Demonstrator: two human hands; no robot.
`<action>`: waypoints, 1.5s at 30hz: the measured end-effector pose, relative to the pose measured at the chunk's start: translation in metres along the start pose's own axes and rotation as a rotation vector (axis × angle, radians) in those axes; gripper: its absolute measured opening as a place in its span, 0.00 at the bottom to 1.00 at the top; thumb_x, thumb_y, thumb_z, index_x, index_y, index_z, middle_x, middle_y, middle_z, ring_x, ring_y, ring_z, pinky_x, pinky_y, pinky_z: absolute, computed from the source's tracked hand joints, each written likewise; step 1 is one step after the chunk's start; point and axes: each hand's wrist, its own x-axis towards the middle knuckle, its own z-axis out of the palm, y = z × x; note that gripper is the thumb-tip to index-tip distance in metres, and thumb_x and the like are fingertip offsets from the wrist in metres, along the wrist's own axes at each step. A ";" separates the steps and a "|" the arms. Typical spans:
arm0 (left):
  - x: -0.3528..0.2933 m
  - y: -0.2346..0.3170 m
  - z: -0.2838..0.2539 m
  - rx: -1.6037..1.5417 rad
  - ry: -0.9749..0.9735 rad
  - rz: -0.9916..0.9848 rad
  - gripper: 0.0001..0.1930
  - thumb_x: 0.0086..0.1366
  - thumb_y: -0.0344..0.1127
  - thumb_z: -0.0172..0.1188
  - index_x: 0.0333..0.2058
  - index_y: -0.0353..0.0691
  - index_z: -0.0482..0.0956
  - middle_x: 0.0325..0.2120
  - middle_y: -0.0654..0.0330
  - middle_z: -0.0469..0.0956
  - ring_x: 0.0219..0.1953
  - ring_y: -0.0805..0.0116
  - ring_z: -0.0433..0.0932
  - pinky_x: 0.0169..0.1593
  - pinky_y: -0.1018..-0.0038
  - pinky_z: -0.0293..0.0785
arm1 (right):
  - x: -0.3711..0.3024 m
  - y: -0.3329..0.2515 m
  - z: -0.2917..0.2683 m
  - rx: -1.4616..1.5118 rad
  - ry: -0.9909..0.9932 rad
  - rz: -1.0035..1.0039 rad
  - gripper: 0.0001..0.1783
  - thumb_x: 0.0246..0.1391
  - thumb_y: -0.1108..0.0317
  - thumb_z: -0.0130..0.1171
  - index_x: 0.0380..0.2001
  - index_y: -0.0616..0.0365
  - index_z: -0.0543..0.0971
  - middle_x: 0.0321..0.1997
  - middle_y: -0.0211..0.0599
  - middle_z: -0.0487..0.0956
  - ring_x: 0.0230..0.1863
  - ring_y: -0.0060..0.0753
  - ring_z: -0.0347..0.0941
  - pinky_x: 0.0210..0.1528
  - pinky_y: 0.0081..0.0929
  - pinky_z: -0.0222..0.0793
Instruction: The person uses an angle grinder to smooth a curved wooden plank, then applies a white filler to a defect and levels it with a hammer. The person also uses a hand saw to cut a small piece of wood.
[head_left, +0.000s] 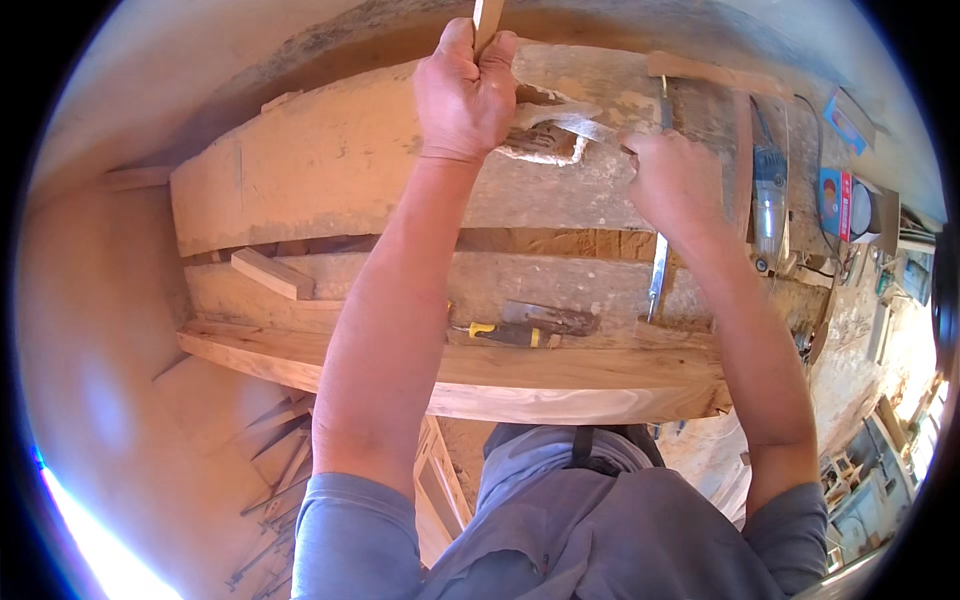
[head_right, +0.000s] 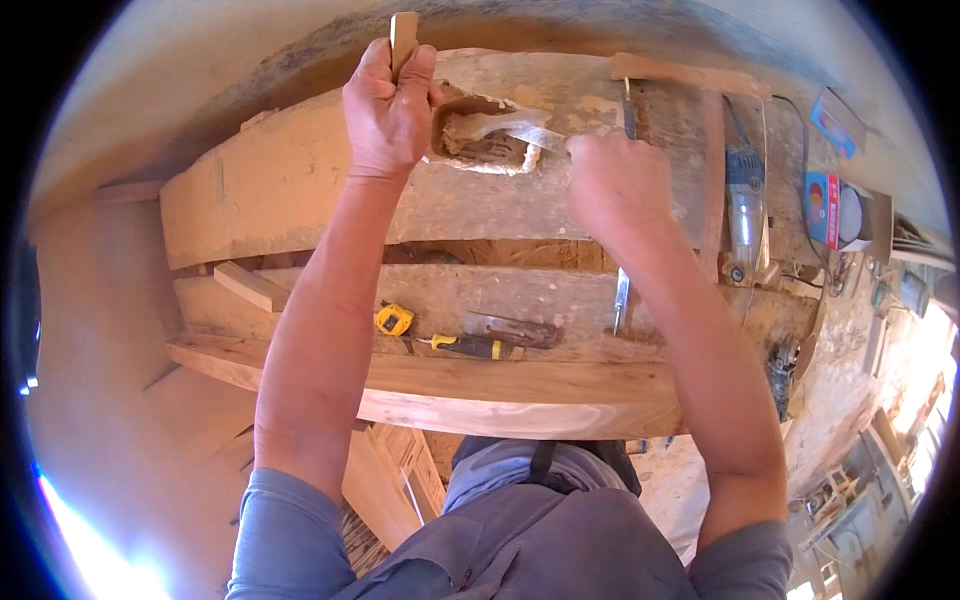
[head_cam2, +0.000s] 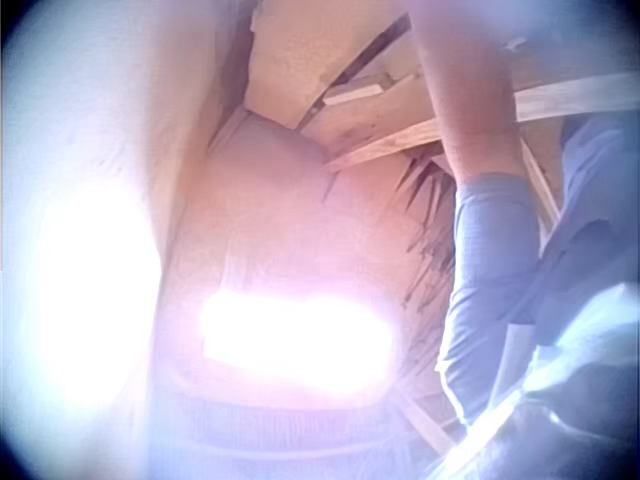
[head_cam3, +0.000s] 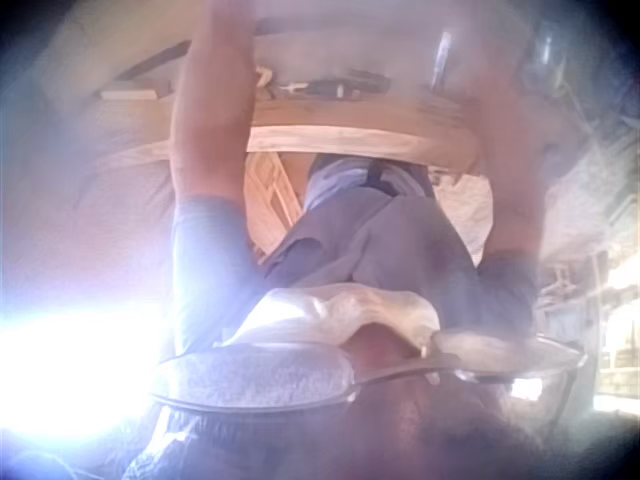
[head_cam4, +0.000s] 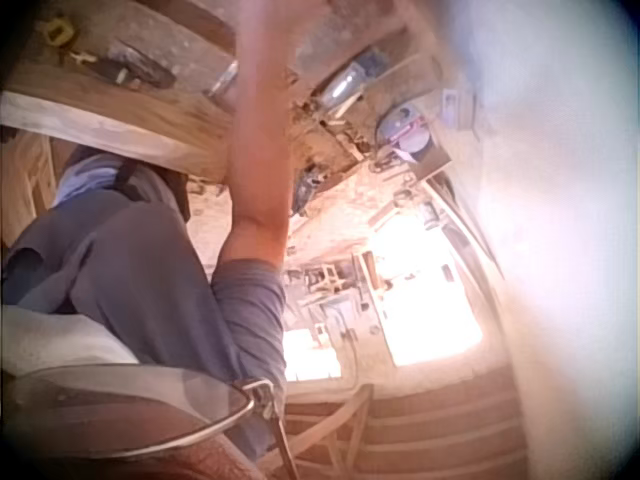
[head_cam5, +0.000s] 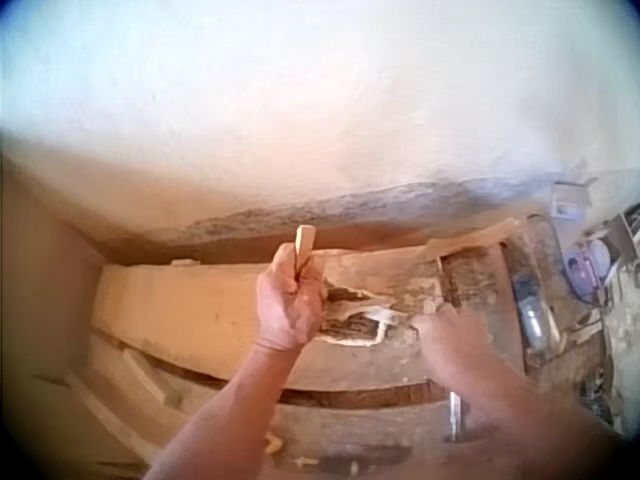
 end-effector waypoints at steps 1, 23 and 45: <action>0.000 0.001 0.001 -0.019 -0.003 0.001 0.11 0.74 0.36 0.60 0.33 0.36 0.74 0.22 0.66 0.74 0.23 0.79 0.72 0.28 0.78 0.68 | 0.000 0.003 -0.002 -0.016 0.052 -0.019 0.07 0.52 0.74 0.59 0.31 0.60 0.86 0.32 0.52 0.85 0.41 0.50 0.85 0.43 0.47 0.80; -0.003 0.003 0.008 0.143 0.091 0.075 0.11 0.71 0.36 0.62 0.33 0.38 0.73 0.18 0.59 0.77 0.20 0.68 0.76 0.28 0.71 0.72 | 0.090 -0.021 0.028 -0.154 -0.128 -0.187 0.09 0.52 0.74 0.58 0.33 0.62 0.87 0.41 0.50 0.85 0.48 0.49 0.81 0.55 0.47 0.73; -0.005 0.004 0.013 0.243 0.138 0.134 0.12 0.69 0.42 0.64 0.34 0.42 0.73 0.22 0.49 0.79 0.28 0.39 0.79 0.29 0.53 0.72 | 0.032 0.003 0.065 1.603 0.193 0.411 0.26 0.50 0.76 0.65 0.55 0.70 0.77 0.38 0.41 0.85 0.33 0.26 0.76 0.32 0.26 0.66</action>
